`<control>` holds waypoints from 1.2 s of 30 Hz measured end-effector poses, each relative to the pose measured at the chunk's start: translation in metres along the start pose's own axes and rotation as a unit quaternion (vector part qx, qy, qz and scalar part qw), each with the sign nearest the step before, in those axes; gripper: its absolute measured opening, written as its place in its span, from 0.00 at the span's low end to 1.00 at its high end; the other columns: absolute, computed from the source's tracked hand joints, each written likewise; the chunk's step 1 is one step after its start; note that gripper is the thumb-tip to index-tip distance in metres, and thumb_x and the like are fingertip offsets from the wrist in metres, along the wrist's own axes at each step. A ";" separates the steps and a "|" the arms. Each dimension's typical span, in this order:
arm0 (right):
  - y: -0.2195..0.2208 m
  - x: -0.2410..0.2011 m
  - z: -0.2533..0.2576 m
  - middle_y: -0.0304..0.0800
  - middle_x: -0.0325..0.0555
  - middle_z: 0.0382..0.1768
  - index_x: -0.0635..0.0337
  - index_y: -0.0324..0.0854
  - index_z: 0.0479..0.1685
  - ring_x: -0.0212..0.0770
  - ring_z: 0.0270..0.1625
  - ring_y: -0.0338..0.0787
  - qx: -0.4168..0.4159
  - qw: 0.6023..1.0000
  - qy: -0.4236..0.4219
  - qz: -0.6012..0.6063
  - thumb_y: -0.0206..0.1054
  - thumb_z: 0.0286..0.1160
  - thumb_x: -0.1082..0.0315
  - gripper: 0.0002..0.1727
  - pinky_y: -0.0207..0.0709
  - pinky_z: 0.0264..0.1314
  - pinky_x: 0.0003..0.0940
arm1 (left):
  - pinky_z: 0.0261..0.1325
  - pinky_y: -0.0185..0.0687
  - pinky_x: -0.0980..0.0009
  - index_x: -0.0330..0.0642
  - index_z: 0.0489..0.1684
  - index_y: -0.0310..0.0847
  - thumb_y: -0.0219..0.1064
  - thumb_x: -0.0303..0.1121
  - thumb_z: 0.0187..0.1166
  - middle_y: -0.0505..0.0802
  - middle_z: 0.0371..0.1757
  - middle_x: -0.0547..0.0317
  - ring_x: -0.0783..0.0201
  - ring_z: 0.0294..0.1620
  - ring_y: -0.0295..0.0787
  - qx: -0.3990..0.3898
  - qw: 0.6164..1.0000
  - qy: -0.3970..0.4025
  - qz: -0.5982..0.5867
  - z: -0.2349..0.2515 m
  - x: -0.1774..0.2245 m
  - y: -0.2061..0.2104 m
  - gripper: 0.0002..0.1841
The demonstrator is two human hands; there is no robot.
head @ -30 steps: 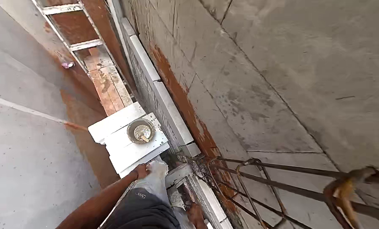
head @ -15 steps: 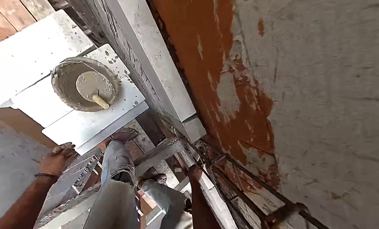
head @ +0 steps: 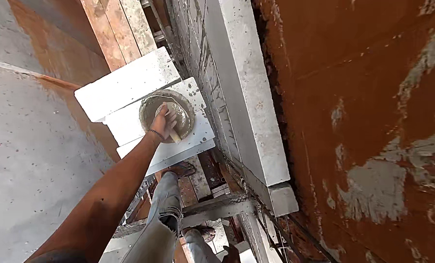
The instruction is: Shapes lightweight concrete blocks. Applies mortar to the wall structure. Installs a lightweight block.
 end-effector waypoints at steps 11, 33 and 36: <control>-0.025 -0.058 -0.119 0.91 0.64 0.62 0.68 0.86 0.64 0.59 0.66 0.90 -0.083 0.987 -0.025 0.133 0.61 0.84 0.67 0.18 0.78 0.76 0.56 | 0.30 0.76 0.72 0.46 0.56 0.75 0.56 0.48 0.90 0.70 0.23 0.70 0.72 0.19 0.67 0.134 0.990 0.020 -0.024 -0.025 0.022 -0.020 0.16; -0.351 -0.229 -0.458 0.86 0.53 0.72 0.49 0.78 0.78 0.56 0.78 0.82 0.521 0.781 -0.305 0.158 0.63 0.77 0.67 0.27 0.73 0.80 0.55 | 0.45 0.81 0.34 0.27 0.60 0.80 0.50 0.35 0.89 0.90 0.38 0.32 0.35 0.40 0.90 -0.576 0.334 0.236 0.708 -0.651 0.150 0.172 0.20; -0.349 -0.207 -0.451 0.89 0.50 0.66 0.53 0.78 0.79 0.52 0.74 0.84 0.442 0.849 -0.221 0.187 0.70 0.74 0.68 0.29 0.67 0.85 0.54 | 0.62 0.82 0.37 0.20 0.69 0.73 0.55 0.36 0.88 0.92 0.49 0.30 0.38 0.53 0.91 -0.616 0.248 0.226 0.713 -0.671 0.104 0.192 0.24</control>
Point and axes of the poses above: each hand's wrist, its own z-axis towards the middle knuckle, its own y-axis out of the palm, x = y × z, the point moved 8 cm from there along z, towards the middle knuckle
